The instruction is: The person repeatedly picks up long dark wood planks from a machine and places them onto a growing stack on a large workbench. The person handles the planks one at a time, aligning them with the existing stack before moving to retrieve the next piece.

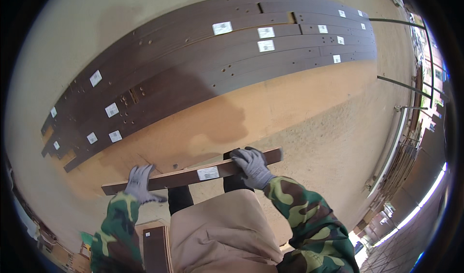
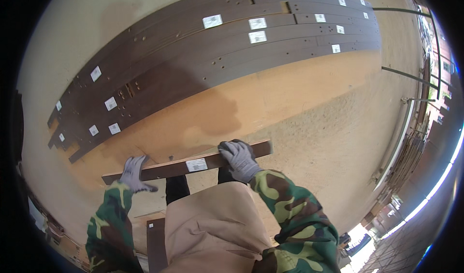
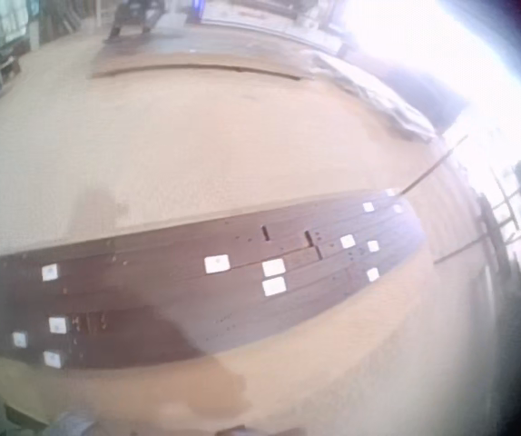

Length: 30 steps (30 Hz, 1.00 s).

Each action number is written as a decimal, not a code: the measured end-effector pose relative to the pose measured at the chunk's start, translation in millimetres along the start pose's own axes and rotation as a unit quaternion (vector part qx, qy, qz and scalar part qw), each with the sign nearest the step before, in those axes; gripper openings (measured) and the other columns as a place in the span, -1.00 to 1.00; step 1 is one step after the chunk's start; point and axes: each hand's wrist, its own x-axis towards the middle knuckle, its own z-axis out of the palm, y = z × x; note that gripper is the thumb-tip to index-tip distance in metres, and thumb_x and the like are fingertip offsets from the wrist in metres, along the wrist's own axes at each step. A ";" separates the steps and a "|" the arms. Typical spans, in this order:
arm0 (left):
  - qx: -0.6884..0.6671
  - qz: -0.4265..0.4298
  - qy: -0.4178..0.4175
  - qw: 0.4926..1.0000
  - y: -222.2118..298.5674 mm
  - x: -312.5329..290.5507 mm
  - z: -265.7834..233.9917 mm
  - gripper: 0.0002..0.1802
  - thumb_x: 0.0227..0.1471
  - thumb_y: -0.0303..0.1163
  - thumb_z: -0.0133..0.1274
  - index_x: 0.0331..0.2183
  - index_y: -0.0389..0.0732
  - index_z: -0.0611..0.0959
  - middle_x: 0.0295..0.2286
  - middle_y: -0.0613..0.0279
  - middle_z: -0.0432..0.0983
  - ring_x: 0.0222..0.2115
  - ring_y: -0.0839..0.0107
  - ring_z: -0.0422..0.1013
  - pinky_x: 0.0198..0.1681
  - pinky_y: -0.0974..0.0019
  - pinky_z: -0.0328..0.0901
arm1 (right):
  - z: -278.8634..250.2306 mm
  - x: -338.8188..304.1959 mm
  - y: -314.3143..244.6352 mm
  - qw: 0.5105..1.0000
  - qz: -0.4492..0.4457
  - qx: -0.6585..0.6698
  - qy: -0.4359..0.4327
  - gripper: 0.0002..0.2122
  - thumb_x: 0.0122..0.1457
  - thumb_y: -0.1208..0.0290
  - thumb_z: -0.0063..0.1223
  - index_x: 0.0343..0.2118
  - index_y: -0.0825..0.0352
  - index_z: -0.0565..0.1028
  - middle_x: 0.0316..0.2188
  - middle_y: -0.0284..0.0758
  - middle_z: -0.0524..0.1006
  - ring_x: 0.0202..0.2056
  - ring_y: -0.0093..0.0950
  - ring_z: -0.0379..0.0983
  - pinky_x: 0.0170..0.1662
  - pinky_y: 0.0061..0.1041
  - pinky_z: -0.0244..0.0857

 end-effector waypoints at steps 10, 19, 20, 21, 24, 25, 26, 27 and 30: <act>0.113 -0.131 0.155 0.973 127.4 -92.4 -8.4 -0.31 -0.48 -0.08 0.30 -0.20 -0.10 0.47 -0.31 0.13 0.43 -0.24 0.12 0.36 -0.11 0.08 0.20 | -157.3 -75.3 54.9 0.988 0.030 -0.093 0.124 -0.32 -0.25 0.45 0.18 0.06 0.31 0.24 0.06 -0.12 0.21 0.09 -0.14 0.11 0.19 -0.15 -0.07; 0.071 -0.094 0.180 0.977 318.8 11.4 -13.8 -0.50 -0.28 -0.04 0.17 -0.30 -0.13 0.48 -0.38 0.10 0.46 -0.33 0.12 0.42 -0.26 0.06 0.29 | -128.0 -89.3 8.1 0.640 0.329 0.645 0.257 -0.43 0.02 0.44 0.09 0.07 0.44 0.09 -0.21 -0.21 0.42 -0.23 -0.42 0.44 -0.26 -0.58 0.35; 0.075 -0.103 0.176 0.976 337.4 22.9 -18.4 -0.50 -0.28 -0.03 0.17 -0.31 -0.13 0.48 -0.37 0.10 0.45 -0.32 0.13 0.42 -0.25 0.06 0.29 | -131.2 -91.4 13.6 0.573 0.361 0.698 0.234 -0.50 0.03 0.43 0.08 0.01 0.45 0.17 -0.24 -0.21 0.43 -0.24 -0.42 0.44 -0.23 -0.56 0.37; 0.072 -0.100 0.153 0.980 355.6 36.1 -23.8 -0.45 -0.28 -0.02 0.17 -0.25 -0.13 0.46 -0.34 0.10 0.44 -0.29 0.14 0.40 -0.22 0.06 0.27 | -135.4 -88.0 24.0 0.527 0.335 0.732 0.272 -0.53 0.04 0.43 0.08 -0.01 0.46 0.20 -0.25 -0.20 0.44 -0.24 -0.42 0.44 -0.22 -0.54 0.39; 0.083 -0.076 0.118 0.987 408.3 88.6 -38.7 -0.27 -0.30 0.02 0.18 -0.08 -0.13 0.38 -0.24 0.09 0.38 -0.17 0.15 0.33 -0.12 0.05 0.21 | -160.0 -89.5 91.0 0.540 0.340 0.689 0.343 -0.62 0.06 0.46 0.04 -0.06 0.45 0.29 -0.21 -0.19 0.44 -0.22 -0.38 0.45 -0.15 -0.47 0.42; 0.092 -0.058 0.128 0.986 422.8 108.2 -42.7 -0.19 -0.31 0.03 0.18 -0.02 -0.13 0.34 -0.21 0.08 0.34 -0.13 0.14 0.29 -0.09 0.04 0.17 | -169.2 -89.2 125.5 0.558 0.321 0.670 0.370 -0.62 0.06 0.47 0.03 -0.05 0.43 0.29 -0.19 -0.20 0.44 -0.22 -0.38 0.45 -0.15 -0.48 0.42; 0.098 -0.029 0.157 0.982 435.9 128.8 -45.4 -0.11 -0.32 0.04 0.19 0.04 -0.13 0.29 -0.18 0.08 0.31 -0.09 0.14 0.25 -0.06 0.04 0.14 | -176.8 -89.1 162.8 0.581 0.268 0.653 0.405 -0.61 0.06 0.48 0.03 -0.03 0.42 0.29 -0.18 -0.21 0.44 -0.21 -0.38 0.45 -0.16 -0.48 0.42; 0.084 -0.011 0.175 0.981 446.1 145.8 -47.4 0.04 -0.34 0.05 0.21 0.13 -0.19 0.16 -0.05 0.01 0.21 0.02 0.07 0.11 0.05 0.00 0.01 | -185.9 -82.3 209.0 0.530 0.323 0.667 0.413 -0.57 0.06 0.51 0.01 0.02 0.40 0.26 -0.15 -0.24 0.44 -0.20 -0.39 0.44 -0.17 -0.47 0.41; 0.136 -0.007 0.294 0.946 479.1 189.7 -38.0 0.09 -0.33 0.07 0.22 0.14 -0.29 0.12 0.07 -0.09 0.08 0.11 0.02 0.02 0.13 0.03 -0.07 | -207.6 -78.8 348.9 0.546 0.268 0.611 0.506 -0.59 0.04 0.46 0.03 -0.02 0.37 0.27 -0.19 -0.25 0.44 -0.23 -0.41 0.41 -0.23 -0.47 0.37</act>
